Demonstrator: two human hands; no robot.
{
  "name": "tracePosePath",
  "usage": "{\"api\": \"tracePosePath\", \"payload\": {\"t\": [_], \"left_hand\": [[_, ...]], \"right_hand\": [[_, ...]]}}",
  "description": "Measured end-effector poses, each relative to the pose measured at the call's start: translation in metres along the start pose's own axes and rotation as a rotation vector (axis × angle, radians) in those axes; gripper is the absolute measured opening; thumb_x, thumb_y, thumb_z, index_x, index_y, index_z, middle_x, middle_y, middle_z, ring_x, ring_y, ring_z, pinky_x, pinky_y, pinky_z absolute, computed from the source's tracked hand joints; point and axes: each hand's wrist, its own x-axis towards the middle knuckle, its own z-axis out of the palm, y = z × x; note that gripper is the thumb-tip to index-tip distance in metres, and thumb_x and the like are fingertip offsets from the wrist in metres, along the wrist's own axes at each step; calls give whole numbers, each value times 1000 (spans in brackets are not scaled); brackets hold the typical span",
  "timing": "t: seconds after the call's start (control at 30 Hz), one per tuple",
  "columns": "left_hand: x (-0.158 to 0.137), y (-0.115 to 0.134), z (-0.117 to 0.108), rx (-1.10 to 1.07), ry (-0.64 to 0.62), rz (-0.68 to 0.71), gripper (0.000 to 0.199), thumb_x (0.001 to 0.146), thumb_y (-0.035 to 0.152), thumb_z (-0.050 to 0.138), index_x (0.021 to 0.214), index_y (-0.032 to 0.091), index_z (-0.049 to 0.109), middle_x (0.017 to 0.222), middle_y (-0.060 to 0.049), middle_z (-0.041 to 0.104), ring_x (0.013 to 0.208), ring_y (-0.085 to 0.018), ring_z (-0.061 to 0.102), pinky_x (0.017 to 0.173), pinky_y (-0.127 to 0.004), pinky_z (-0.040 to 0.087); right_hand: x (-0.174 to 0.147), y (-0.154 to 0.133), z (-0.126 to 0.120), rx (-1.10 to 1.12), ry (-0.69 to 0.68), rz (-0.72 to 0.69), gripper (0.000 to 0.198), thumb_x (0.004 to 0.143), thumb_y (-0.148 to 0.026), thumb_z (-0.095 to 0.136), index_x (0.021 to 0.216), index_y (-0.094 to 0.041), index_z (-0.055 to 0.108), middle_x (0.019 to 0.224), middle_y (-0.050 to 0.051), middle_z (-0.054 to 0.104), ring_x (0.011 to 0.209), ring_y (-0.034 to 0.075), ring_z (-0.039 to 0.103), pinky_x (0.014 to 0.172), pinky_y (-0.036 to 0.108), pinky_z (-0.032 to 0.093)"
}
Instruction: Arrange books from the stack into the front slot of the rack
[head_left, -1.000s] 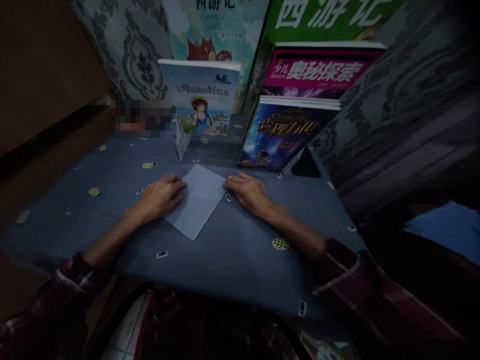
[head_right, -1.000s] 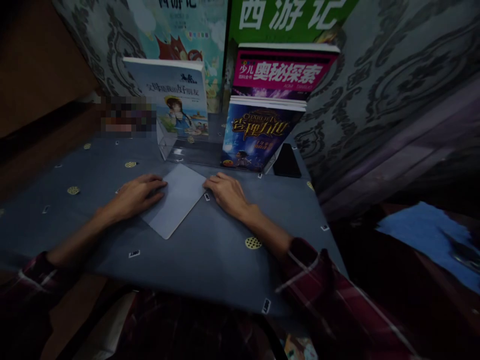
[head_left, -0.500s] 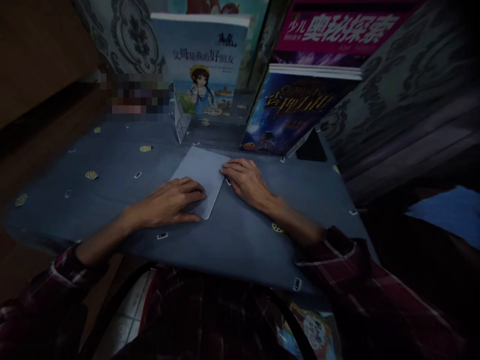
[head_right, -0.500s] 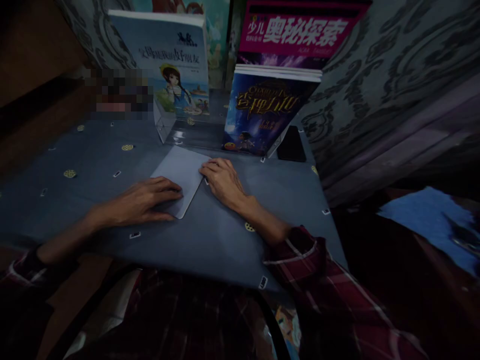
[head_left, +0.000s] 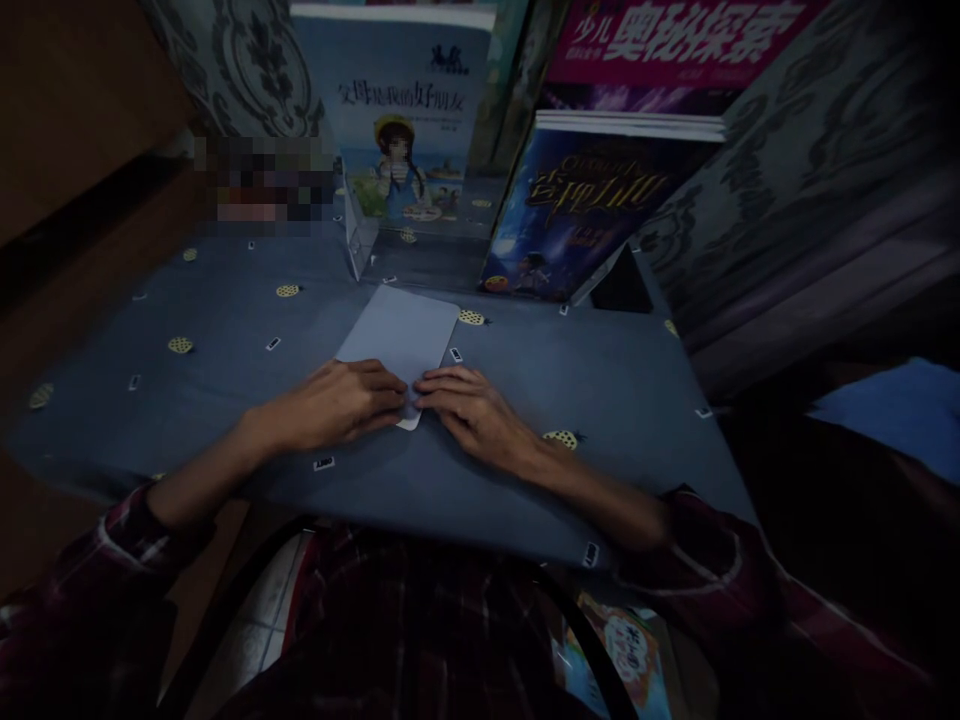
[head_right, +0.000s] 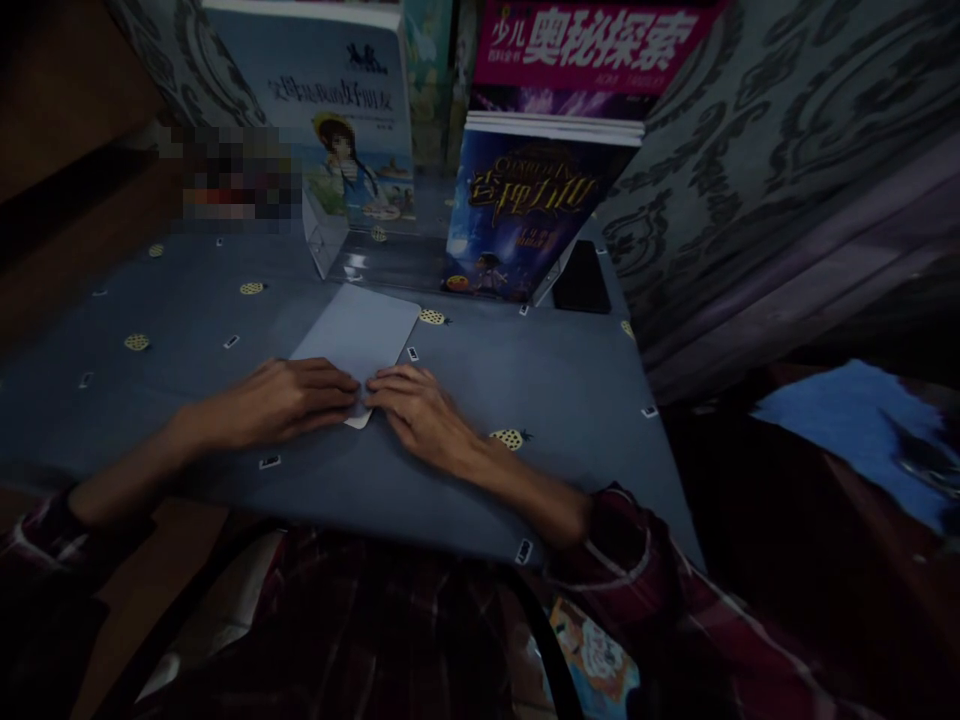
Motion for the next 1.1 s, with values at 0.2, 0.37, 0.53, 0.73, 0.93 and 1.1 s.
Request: {"api": "tracePosePath", "payload": {"t": [0.2,0.37,0.53,0.73,0.93,1.1], "left_hand": [[1,-1,-3,-72,-2,-18,30,106,31,46,113,24,75,122,-8,74,112,-22,67,87,-34,54],[-1,3,5,38,-7,-24,23,103,31,52,108,20,72,119,-8,73,107,-22,66,82,-33,54],[0,-10,2,53,12,-119,26,103,36,55,121,21,66,131,-8,67,122,-24,61,96,-36,53],[16,-40,13,137,117,-597,47,100,34,52,143,16,50,136,-19,63,125,-35,61,101,-53,52],[23,-76,32,-171,417,-579,48,91,27,55,138,19,51,122,-14,72,111,-26,70,97,-45,56],[28,-98,30,-988,477,-695,52,72,36,72,118,14,64,90,-6,75,81,-23,73,74,-35,58]], "right_hand": [[-2,-4,1,40,21,2,38,97,-8,51,119,-27,75,122,6,76,122,25,64,103,51,51],[-6,-9,0,-91,-42,-90,33,96,-8,53,114,-24,76,125,9,74,123,26,62,100,50,52],[0,-17,-6,-188,-67,-33,28,94,-9,57,112,-21,76,122,12,74,118,27,64,98,48,54],[18,-15,-4,-419,-64,345,47,95,-41,65,137,-18,64,150,25,54,138,41,53,108,65,46],[15,-8,7,-396,-31,318,48,96,-38,63,140,-19,62,154,22,51,146,40,46,116,61,43],[9,-4,11,-297,0,345,48,96,-33,60,142,-21,61,159,18,47,150,37,40,120,59,38]]}}
